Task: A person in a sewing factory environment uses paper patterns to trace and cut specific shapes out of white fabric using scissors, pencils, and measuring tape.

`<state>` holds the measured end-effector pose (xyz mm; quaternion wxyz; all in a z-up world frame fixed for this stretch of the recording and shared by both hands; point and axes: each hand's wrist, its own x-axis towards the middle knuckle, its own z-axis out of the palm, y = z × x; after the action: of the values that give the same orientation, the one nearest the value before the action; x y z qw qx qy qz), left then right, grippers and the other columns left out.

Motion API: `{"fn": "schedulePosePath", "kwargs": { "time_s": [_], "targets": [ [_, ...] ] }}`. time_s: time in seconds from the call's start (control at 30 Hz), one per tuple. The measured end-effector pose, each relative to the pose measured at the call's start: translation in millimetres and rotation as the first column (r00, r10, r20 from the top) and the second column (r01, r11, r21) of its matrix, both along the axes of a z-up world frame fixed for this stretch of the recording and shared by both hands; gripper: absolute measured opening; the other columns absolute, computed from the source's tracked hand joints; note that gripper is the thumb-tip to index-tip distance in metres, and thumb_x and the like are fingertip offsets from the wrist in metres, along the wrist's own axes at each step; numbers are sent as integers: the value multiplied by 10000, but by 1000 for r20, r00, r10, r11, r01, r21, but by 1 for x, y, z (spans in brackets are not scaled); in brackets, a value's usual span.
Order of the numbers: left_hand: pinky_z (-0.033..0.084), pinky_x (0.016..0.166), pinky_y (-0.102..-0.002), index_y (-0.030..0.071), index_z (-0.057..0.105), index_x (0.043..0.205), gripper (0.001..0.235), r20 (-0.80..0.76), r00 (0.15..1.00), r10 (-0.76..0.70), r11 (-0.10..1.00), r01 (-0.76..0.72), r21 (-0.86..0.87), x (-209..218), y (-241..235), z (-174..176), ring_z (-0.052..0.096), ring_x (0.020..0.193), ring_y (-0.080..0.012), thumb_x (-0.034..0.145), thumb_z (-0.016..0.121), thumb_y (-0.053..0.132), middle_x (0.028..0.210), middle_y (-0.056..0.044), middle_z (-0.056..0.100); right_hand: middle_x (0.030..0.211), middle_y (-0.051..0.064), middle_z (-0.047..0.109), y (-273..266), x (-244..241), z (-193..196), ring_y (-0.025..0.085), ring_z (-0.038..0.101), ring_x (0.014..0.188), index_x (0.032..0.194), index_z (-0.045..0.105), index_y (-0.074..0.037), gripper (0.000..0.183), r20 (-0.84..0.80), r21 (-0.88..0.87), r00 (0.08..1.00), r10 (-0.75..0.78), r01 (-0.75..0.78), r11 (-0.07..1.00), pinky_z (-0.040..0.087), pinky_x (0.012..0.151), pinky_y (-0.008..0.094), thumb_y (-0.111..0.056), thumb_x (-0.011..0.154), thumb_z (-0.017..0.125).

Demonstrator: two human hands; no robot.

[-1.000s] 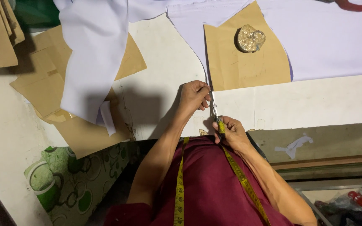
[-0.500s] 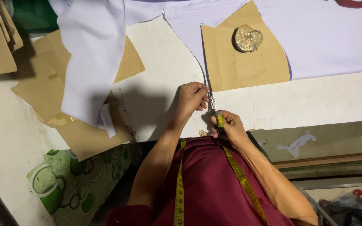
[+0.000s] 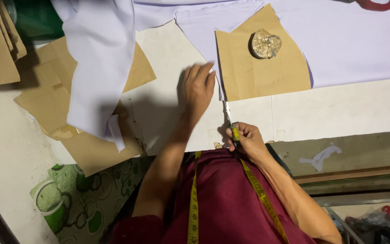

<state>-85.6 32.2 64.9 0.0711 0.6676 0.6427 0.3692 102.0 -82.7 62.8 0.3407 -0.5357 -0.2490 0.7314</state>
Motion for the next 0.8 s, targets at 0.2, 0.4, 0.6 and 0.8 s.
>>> {"fn": "schedulePosePath", "kwargs": {
  "time_s": [0.2,0.4,0.6,0.8],
  "targets": [
    [440,1071,-412,250,524,1497,494,-381,881,-279,953,205,-222,-13,35,-38,417,1459,-261,1034,686,316,1607,21,416,858,79,621,-2,10,-6,160,613,592,779,543,-67,282,-97,-104,992,80,-90,991,552,492,273,-135,1048,590],
    [258,1208,-528,279,417,1592,533,-380,867,-321,923,198,-330,-18,32,-54,263,1566,-260,1092,569,385,1687,37,274,755,60,550,0,7,-6,175,601,579,726,535,-60,302,-84,-63,992,98,-103,993,588,499,302,-129,982,681],
    [258,1208,-517,271,405,1599,540,-414,851,-323,926,194,-325,-18,34,-49,262,1564,-260,1093,547,394,1689,30,265,853,43,631,5,3,-13,157,617,612,835,598,-37,211,-110,-106,993,49,-61,992,602,482,283,-142,1014,638],
    [345,1066,-481,194,476,1493,538,-158,973,-166,974,137,-179,-9,15,-53,499,1308,-257,1011,611,391,1402,-45,528,584,205,614,5,0,-10,250,682,433,824,620,31,306,-36,-93,999,19,-22,995,348,262,203,-218,937,757]
  ]
}}
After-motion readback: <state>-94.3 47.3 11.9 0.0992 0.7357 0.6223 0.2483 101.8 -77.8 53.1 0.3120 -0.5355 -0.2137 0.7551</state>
